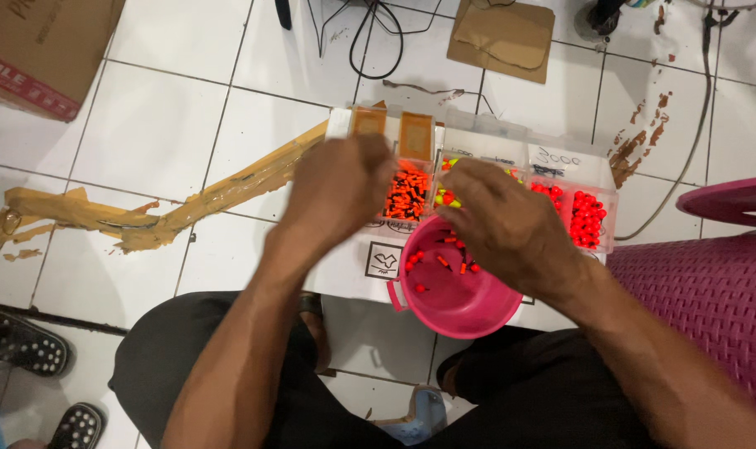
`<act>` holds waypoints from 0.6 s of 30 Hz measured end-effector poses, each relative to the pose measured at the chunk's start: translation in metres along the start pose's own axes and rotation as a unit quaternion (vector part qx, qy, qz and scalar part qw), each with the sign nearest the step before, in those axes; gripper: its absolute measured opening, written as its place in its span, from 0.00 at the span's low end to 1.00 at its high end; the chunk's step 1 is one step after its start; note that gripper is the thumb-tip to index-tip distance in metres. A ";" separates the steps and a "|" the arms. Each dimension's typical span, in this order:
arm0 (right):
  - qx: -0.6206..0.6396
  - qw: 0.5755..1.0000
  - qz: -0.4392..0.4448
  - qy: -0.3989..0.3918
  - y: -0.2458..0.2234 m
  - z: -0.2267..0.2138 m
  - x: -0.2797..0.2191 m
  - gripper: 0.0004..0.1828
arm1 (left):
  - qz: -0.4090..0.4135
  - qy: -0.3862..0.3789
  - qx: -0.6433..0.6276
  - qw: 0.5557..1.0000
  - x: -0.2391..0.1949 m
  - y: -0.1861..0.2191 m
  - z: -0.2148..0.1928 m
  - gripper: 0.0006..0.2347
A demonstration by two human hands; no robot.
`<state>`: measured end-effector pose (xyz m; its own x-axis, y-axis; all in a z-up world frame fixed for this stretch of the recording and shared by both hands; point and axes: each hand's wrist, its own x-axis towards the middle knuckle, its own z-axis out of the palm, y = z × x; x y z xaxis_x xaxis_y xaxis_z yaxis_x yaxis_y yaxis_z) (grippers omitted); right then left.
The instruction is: The person sorts small orange and yellow objects from a pink bowl into clear plastic compartments on a white box. They use both hands to pick up the items and place them into the designated sections.
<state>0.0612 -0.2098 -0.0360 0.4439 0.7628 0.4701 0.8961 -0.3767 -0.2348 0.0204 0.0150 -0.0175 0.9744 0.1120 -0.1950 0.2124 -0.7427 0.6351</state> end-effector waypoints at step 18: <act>-0.061 0.998 0.003 -0.033 0.021 -0.020 -0.033 0.05 | -0.003 0.125 0.323 0.938 0.039 -0.094 0.097 0.05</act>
<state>0.0653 -0.2527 -0.0395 0.4515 0.7918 0.4115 0.8889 -0.4390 -0.1307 0.0309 0.0255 -0.1570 0.9774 0.2083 0.0365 0.2071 -0.9777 0.0334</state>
